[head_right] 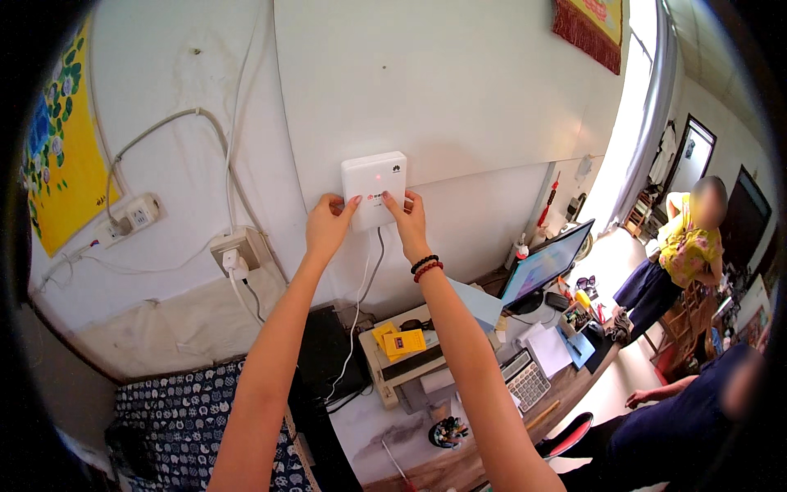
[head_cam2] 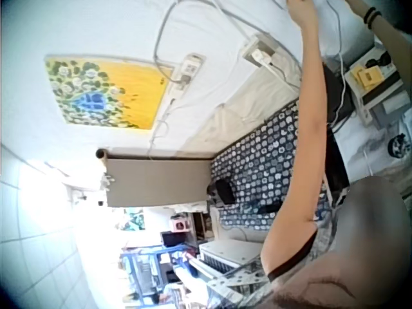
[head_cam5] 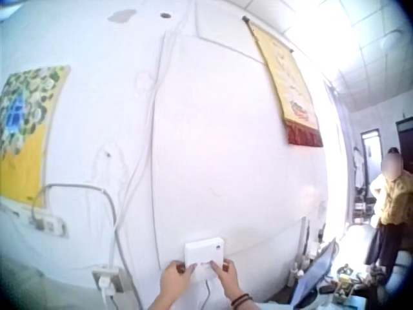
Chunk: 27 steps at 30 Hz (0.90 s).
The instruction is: The person mounts a white router onto a wall-mounted bracket, wipes a black electronic box with a cloth, and organizes various power and data cables located behind a desktop printer.
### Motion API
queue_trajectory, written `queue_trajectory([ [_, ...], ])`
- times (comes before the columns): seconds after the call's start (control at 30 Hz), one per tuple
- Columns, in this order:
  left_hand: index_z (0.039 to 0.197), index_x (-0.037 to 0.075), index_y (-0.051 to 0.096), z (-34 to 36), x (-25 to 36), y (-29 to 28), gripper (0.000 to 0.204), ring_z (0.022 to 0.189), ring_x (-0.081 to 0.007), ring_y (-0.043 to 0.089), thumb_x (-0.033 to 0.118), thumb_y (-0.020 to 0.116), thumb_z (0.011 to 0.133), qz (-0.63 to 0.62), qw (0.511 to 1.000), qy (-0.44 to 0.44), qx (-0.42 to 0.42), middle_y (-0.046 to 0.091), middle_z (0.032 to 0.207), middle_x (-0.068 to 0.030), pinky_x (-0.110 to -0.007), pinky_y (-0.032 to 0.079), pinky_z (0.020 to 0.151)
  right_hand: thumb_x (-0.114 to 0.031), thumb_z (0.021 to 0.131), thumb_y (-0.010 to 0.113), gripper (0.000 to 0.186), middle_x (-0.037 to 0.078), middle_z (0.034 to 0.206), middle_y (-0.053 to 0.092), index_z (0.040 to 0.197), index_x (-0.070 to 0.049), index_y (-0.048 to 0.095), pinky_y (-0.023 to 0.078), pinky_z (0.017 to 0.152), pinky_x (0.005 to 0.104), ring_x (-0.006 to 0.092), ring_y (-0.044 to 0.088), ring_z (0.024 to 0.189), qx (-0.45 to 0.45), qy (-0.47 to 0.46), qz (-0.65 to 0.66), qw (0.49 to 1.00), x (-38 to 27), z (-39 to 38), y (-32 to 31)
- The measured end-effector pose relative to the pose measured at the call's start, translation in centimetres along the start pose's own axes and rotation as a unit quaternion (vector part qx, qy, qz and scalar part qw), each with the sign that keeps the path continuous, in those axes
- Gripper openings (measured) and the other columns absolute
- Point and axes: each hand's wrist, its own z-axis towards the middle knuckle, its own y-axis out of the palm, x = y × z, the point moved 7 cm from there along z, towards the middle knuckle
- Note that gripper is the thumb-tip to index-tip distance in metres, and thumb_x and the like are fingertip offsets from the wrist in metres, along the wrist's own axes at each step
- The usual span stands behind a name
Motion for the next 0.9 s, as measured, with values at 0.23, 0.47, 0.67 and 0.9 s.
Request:
queue_trajectory([
  [0.23, 0.105, 0.002, 0.06, -1.7, -1.8, -1.8, 0.041, 0.07, -0.0264, 0.065, 0.035, 0.068, 0.083, 0.057, 0.998, 0.009, 0.016, 0.067, 0.079, -0.0139, -0.037, 0.05, 0.064, -0.045, 0.079, 0.074, 0.078, 0.016, 0.109, 0.057, 0.128, 0.006, 0.041, 0.045, 0.086, 0.0312, 0.0211, 0.056, 0.099, -0.011, -0.022, 0.017, 1.0, 0.9, 0.1, 0.5],
  [0.47, 0.104, 0.004, 0.056, -13.3, -4.4, -2.6, 0.027, 0.068, -0.028, 0.065, 0.017, 0.067, 0.082, 0.026, 0.996, 0.047, -0.071, 0.066, 0.08, -0.0124, -0.039, 0.051, 0.063, -0.056, 0.074, 0.073, 0.099, 0.026, 0.135, 0.036, 0.135, 0.009, 0.032, 0.037, 0.101, 0.0404, 0.0331, 0.039, 0.124, 0.062, -0.057, -0.127, 0.988, -0.1, 0.9, -0.8],
  [0.67, 0.108, 0.003, 0.056, -30.6, -5.3, -7.9, 0.027, 0.069, -0.0179, 0.065, 0.006, 0.067, 0.083, -0.058, 0.985, -0.033, -0.157, 0.065, 0.079, -0.0093, -0.029, 0.051, 0.061, -0.037, 0.062, 0.086, 0.114, 0.029, 0.15, 0.005, 0.15, -0.012, 0.018, 0.025, 0.11, 0.0487, 0.0429, 0.013, 0.139, 0.062, -0.275, -0.32, 0.904, -5.3, -4.0, 4.2],
  [0.9, 0.113, 0.0, 0.053, -47.6, -8.5, -15.2, 0.026, 0.078, -0.0176, 0.066, 0.007, 0.062, 0.09, -0.046, 0.949, -0.283, -0.135, 0.064, 0.087, -0.0105, -0.027, 0.053, 0.065, -0.025, 0.057, 0.09, 0.12, 0.027, 0.153, -0.001, 0.151, -0.021, 0.016, 0.024, 0.108, 0.0572, 0.0439, 0.011, 0.14, 0.057, -0.275, -0.339, 0.898, -5.2, -4.0, 5.0],
])
